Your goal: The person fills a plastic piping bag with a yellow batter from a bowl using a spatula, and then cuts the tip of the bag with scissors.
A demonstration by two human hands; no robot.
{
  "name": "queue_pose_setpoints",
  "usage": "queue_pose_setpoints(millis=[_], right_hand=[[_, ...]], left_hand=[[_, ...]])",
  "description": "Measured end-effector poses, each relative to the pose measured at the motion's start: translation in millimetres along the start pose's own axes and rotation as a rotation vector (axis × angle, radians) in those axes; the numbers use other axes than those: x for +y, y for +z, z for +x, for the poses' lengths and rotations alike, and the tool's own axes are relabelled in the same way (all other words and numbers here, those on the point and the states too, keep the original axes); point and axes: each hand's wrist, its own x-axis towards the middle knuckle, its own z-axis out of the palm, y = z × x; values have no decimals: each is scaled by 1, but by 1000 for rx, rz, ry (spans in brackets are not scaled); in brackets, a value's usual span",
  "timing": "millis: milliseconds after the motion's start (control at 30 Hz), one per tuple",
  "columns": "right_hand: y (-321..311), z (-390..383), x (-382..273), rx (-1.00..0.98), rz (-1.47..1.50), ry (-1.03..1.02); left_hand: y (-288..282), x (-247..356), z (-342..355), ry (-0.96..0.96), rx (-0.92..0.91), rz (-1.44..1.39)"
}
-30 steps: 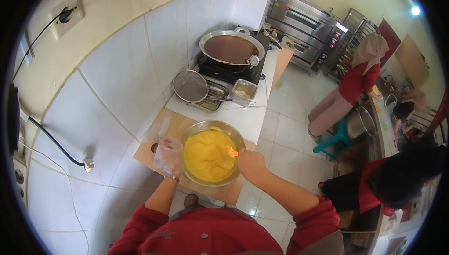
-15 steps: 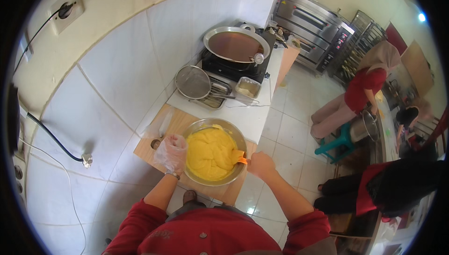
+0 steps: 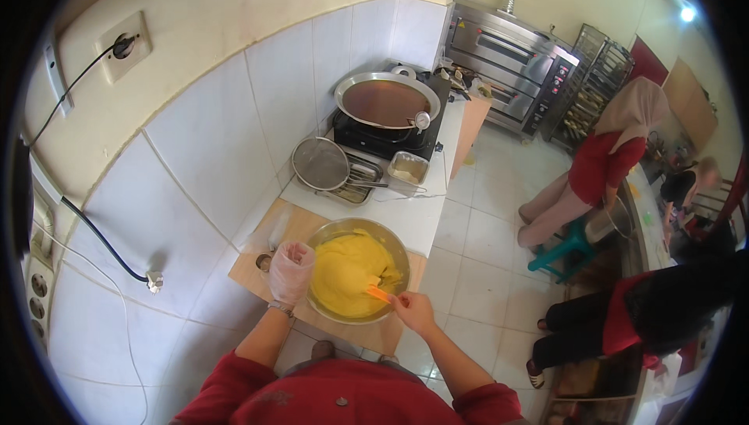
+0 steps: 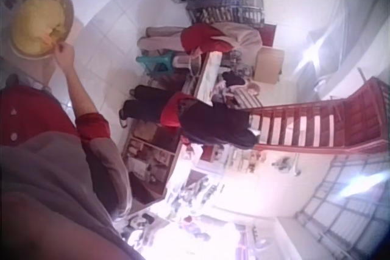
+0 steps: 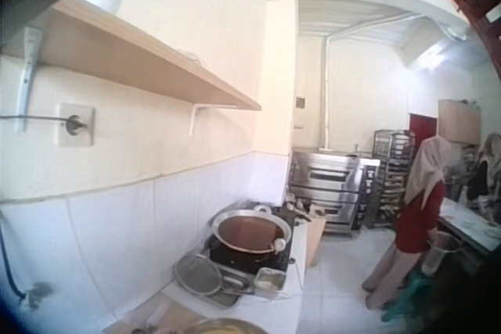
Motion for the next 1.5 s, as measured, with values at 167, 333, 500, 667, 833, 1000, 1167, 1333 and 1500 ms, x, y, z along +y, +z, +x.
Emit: queue_pose_setpoints(millis=[167, 333, 500, 667, 833, 1000, 1167, 1333, 1500], right_hand=[[-12, -9, -2, 28, 344, 16], [-69, -5, -46, 132, 247, -43], [-138, -19, -135, 256, 49, -298], [-162, -31, -190, 332, -44, -497], [-171, -37, -210, 478, -331, -751], [-171, -35, -210, 527, -405, -853], [-172, -36, -206, 551, -452, -871], [-173, -35, -205, 577, -468, -891], [-175, -36, -204, 575, -467, -899]], left_hand=[[-36, 29, -4, 76, -194, -7], [-58, 67, 0, 202, -290, 331], [-35, 82, -5, 74, -475, -214], [-15, 111, -8, -50, -662, -691], [-10, 129, -5, 22, -770, -817], [-4, 139, -10, 27, -738, -902], [-4, 133, -9, 114, -695, -683], [-6, 137, -8, 224, -607, -526], [-18, 145, -6, 218, -674, -371]])
